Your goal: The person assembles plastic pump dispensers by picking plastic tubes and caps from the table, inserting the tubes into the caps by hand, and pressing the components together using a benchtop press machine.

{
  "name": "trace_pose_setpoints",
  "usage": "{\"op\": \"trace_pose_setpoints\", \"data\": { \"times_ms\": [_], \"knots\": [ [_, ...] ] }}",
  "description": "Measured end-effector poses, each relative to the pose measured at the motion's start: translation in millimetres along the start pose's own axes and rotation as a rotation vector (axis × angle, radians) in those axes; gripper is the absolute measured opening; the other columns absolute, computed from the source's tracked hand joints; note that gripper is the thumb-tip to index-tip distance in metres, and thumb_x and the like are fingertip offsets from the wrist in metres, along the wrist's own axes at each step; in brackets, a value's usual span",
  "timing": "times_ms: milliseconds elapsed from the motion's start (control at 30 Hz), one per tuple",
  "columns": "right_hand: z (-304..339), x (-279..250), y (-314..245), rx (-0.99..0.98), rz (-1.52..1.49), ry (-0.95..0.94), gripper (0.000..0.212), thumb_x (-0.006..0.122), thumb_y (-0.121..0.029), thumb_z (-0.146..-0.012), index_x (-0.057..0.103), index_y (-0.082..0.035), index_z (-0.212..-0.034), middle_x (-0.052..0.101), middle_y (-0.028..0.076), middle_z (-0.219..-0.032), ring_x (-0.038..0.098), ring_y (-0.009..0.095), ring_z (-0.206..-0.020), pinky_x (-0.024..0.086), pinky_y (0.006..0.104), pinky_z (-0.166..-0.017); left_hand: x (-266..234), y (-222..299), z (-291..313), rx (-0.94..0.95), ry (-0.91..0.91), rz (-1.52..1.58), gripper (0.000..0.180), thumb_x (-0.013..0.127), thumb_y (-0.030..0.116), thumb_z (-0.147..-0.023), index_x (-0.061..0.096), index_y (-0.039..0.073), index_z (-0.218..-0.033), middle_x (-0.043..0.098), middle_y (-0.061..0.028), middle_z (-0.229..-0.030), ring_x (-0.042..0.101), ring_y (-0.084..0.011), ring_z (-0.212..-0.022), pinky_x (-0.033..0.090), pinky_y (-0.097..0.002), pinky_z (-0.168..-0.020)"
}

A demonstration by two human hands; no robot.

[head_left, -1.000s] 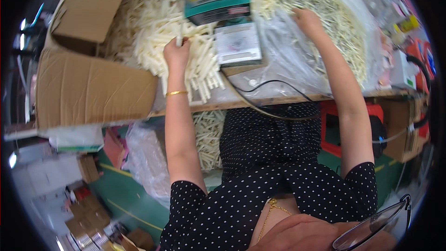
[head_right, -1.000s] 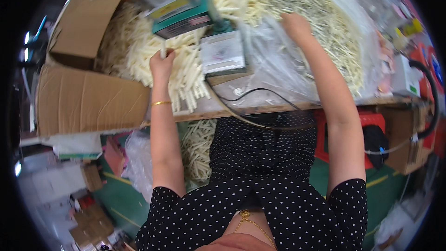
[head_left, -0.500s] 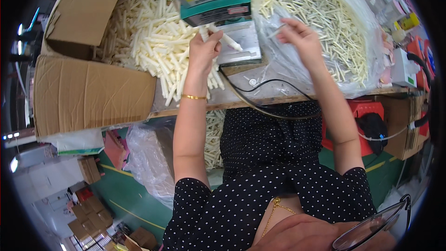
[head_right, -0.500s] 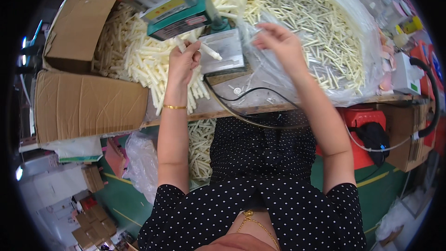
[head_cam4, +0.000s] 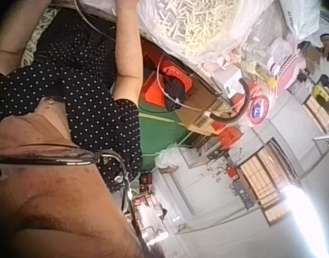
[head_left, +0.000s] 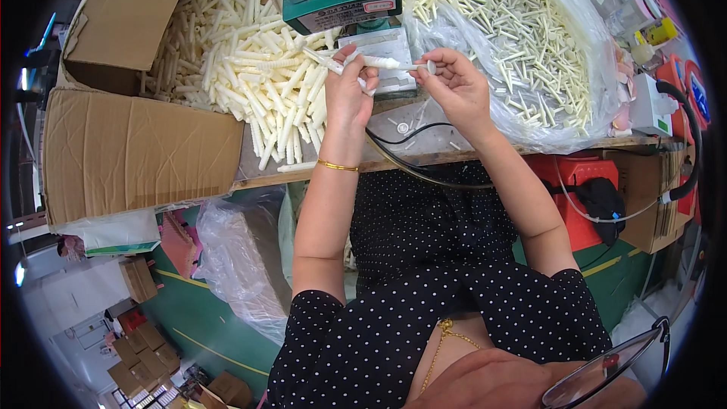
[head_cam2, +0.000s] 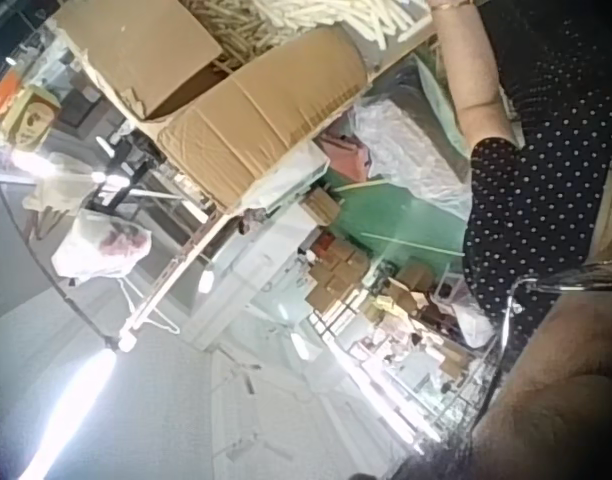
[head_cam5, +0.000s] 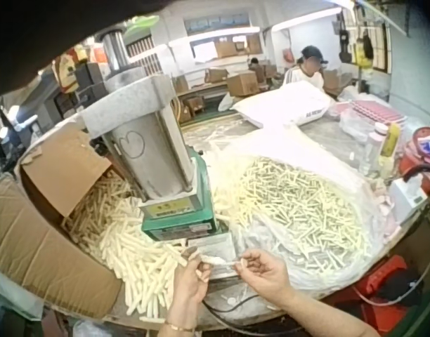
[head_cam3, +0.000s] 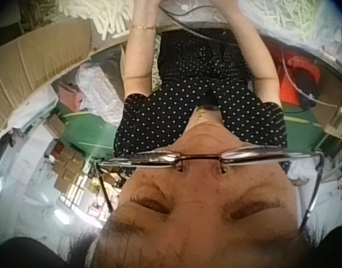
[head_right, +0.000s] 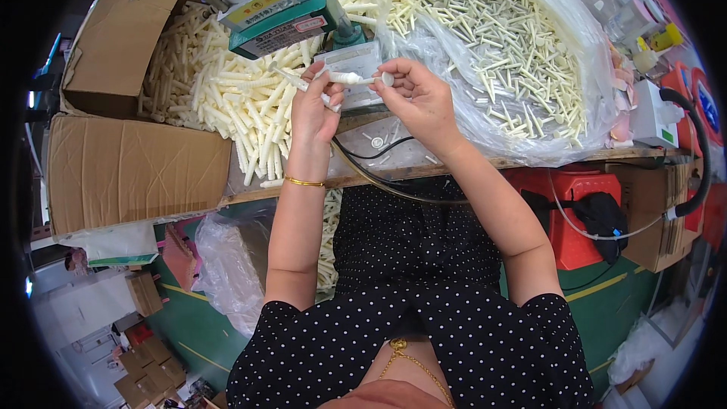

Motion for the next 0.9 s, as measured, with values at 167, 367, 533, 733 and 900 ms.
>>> {"op": "trace_pose_setpoints", "data": {
  "times_ms": [167, 367, 533, 733, 900],
  "knots": [
    [0.7, 2.8, -1.5, -0.045, -0.088, 0.067, 0.022, 0.055, 0.005, -0.083, 0.051, 0.006, -0.104, 0.059, 0.01, -0.095, 0.061, 0.014, -0.09, 0.05, 0.022, -0.076, -3.7, -6.6, 2.1, -0.041, 0.067, 0.133, 0.029, 0.05, -0.002, -0.083, 0.037, -0.001, -0.11, 0.048, -0.0121, -0.084, 0.048, -0.0163, -0.065, 0.038, -0.0213, -0.048],
    [-4.1, 0.4, -1.0, -0.136, 0.134, 0.056, 0.021, 0.058, 0.004, -0.082, 0.053, 0.006, -0.101, 0.06, 0.01, -0.092, 0.062, 0.013, -0.085, 0.051, 0.0211, -0.072, 0.9, -8.1, 7.9, -0.067, 0.141, 0.095, 0.029, 0.051, 0.001, -0.085, 0.037, -0.001, -0.11, 0.048, -0.0125, -0.087, 0.049, -0.0137, -0.066, 0.039, -0.0192, -0.047],
    [-21.9, -11.0, -6.8, 0.189, -0.054, 0.115, 0.022, 0.059, -0.002, -0.083, 0.053, 0.008, -0.101, 0.061, 0.011, -0.089, 0.063, 0.015, -0.081, 0.052, 0.021, -0.069, -4.7, -6.6, 16.5, -0.092, 0.044, 0.05, 0.027, 0.058, 0.005, -0.084, 0.045, -0.002, -0.106, 0.054, -0.0115, -0.084, 0.049, -0.0097, -0.064, 0.038, -0.0154, -0.047],
    [-40.7, -20.0, -24.9, 0.197, 0.065, -0.086, 0.024, 0.061, -0.006, -0.083, 0.055, 0.008, -0.101, 0.062, 0.011, -0.087, 0.064, 0.014, -0.08, 0.052, 0.0219, -0.069, -7.7, 6.3, 31.3, 0.156, -0.146, -0.54, 0.013, 0.066, 0.006, -0.078, 0.062, 0.0, -0.089, 0.06, -0.0061, -0.07, 0.051, -0.0099, -0.062, 0.042, -0.0219, -0.052],
    [-41.8, -5.5, -33.6, 0.144, 0.221, -0.212, 0.019, 0.062, -0.007, -0.081, 0.059, 0.004, -0.096, 0.063, 0.007, -0.082, 0.063, 0.011, -0.076, 0.051, 0.0218, -0.066, 8.4, 13.8, 32.2, 0.835, -0.323, -1.26, 0.016, 0.069, 0.002, -0.068, 0.066, 0.004, -0.084, 0.06, -0.0058, -0.069, 0.051, -0.017, -0.06, 0.043, -0.0295, -0.055]
  ]
}}
Point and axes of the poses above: each hand's wrist, its own z-axis away from the middle knuckle, its own x-axis out of the palm, y = z × x, the point moved 3 cm from there along -z, towards the middle knuckle
